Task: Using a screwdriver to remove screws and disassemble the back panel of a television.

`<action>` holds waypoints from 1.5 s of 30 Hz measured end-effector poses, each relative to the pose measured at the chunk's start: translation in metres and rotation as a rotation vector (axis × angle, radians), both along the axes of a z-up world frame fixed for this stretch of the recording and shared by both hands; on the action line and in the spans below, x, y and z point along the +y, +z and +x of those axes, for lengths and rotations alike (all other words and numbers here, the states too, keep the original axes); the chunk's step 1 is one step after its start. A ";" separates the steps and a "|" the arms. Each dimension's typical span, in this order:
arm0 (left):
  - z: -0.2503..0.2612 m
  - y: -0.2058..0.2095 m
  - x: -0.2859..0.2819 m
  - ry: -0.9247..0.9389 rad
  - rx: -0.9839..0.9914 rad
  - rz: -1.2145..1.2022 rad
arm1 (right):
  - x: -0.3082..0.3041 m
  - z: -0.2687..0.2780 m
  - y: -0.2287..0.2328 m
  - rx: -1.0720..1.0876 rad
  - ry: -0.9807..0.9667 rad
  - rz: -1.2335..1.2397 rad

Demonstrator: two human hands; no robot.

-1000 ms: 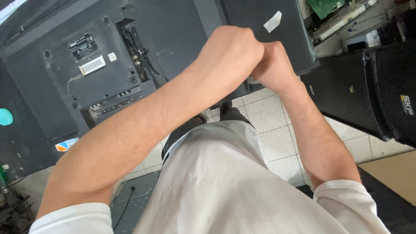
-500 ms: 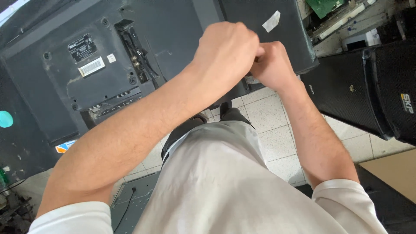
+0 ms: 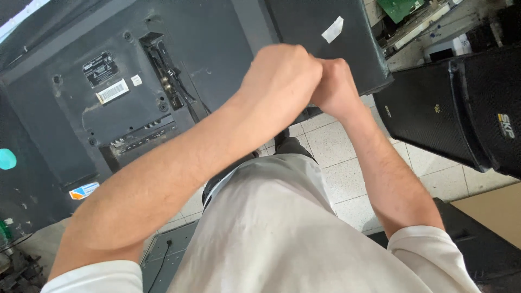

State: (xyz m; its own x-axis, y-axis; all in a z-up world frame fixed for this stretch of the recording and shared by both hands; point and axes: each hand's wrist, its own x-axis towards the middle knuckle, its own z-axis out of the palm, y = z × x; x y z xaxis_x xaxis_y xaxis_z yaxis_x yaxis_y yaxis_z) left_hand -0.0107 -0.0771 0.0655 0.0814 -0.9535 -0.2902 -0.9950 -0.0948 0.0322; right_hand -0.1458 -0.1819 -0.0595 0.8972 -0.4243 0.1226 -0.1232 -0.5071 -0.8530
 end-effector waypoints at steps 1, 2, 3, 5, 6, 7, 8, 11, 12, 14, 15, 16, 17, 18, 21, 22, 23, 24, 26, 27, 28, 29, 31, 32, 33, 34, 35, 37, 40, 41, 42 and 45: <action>0.001 0.003 0.002 -0.001 0.000 -0.004 | 0.002 -0.003 0.007 0.000 -0.001 -0.004; 0.002 0.006 0.004 -0.036 0.034 -0.046 | 0.005 -0.006 0.015 0.056 -0.040 0.055; 0.005 0.009 0.006 -0.073 0.067 -0.088 | 0.007 -0.008 0.022 0.111 -0.080 0.113; 0.023 0.033 0.016 -0.038 0.063 -0.076 | 0.013 -0.019 0.022 0.168 -0.281 0.296; 0.032 0.045 0.021 0.001 0.061 -0.060 | 0.016 -0.024 0.021 0.226 -0.478 0.485; 0.038 0.056 0.037 -0.010 0.062 -0.060 | 0.019 -0.039 0.025 0.224 -0.488 0.486; 0.044 0.067 0.052 0.069 0.218 -0.229 | 0.022 -0.053 0.029 -0.035 -0.663 1.133; 0.053 0.091 0.094 0.267 0.506 -0.435 | 0.046 -0.087 0.041 -0.387 -0.915 1.869; 0.055 0.098 0.108 0.413 0.628 -0.469 | 0.057 -0.095 0.045 -0.416 -0.997 1.972; 0.059 0.078 0.139 0.544 0.815 -0.476 | 0.075 -0.105 0.048 -0.436 -1.046 1.958; 0.063 0.067 0.154 0.700 0.995 -0.487 | 0.082 -0.109 0.051 -0.435 -1.073 1.940; 0.065 0.055 0.168 0.679 1.007 -0.473 | 0.090 -0.108 0.059 -0.457 -1.095 1.933; 0.068 0.042 0.181 0.769 1.157 -0.513 | 0.095 -0.106 0.066 -0.487 -1.045 1.896; 0.071 0.028 0.193 0.860 1.307 -0.548 | 0.099 -0.104 0.071 -0.515 -0.995 1.857; 0.077 -0.009 0.219 0.981 1.485 -0.567 | 0.090 -0.093 0.081 -0.637 -0.936 1.890; 0.070 -0.006 0.218 0.997 1.488 -0.561 | 0.086 -0.097 0.072 -0.621 -0.945 1.894; 0.065 -0.003 0.214 1.178 1.507 -0.600 | 0.077 -0.097 0.062 -0.660 -0.887 1.937; 0.060 0.001 0.209 1.360 1.520 -0.639 | 0.067 -0.097 0.052 -0.698 -0.828 1.980; 0.055 0.010 0.189 1.482 1.491 -0.659 | 0.042 -0.087 0.044 -0.609 -0.874 1.923; 0.052 0.014 0.177 1.594 1.473 -0.663 | 0.027 -0.082 0.040 -0.534 -0.931 1.851; 0.051 0.013 0.170 1.615 1.461 -0.684 | 0.012 -0.073 0.030 -0.511 -0.913 1.862; 0.048 0.011 0.162 1.660 1.466 -0.715 | -0.001 -0.067 0.021 -0.424 -0.920 1.801; 0.037 0.009 0.143 1.729 1.453 -0.762 | -0.027 -0.053 0.021 -0.315 -0.910 1.750; 0.030 0.008 0.131 1.760 1.461 -0.793 | -0.040 -0.046 0.031 -0.160 -0.827 1.708; 0.023 0.008 0.121 1.786 1.463 -0.815 | -0.048 -0.040 0.040 -0.017 -0.747 1.666; 0.016 0.005 0.117 1.807 1.440 -0.818 | -0.057 -0.039 0.039 0.001 -0.737 1.683; 0.010 0.001 0.113 1.797 1.447 -0.855 | -0.069 -0.036 0.039 0.040 -0.577 1.664; -0.002 0.000 0.099 1.804 1.436 -0.897 | -0.088 -0.031 0.036 0.090 -0.408 1.652; -0.019 0.010 0.079 1.861 1.393 -0.957 | -0.100 -0.020 0.029 0.091 -0.267 1.656; -0.022 0.012 0.073 1.868 1.399 -0.999 | -0.102 -0.015 0.026 0.119 -0.228 1.625; -0.026 0.016 0.068 1.874 1.404 -1.042 | -0.102 -0.011 0.025 0.147 -0.188 1.593; -0.036 0.035 0.045 1.857 1.299 -1.040 | -0.102 -0.006 0.019 0.215 -0.130 1.600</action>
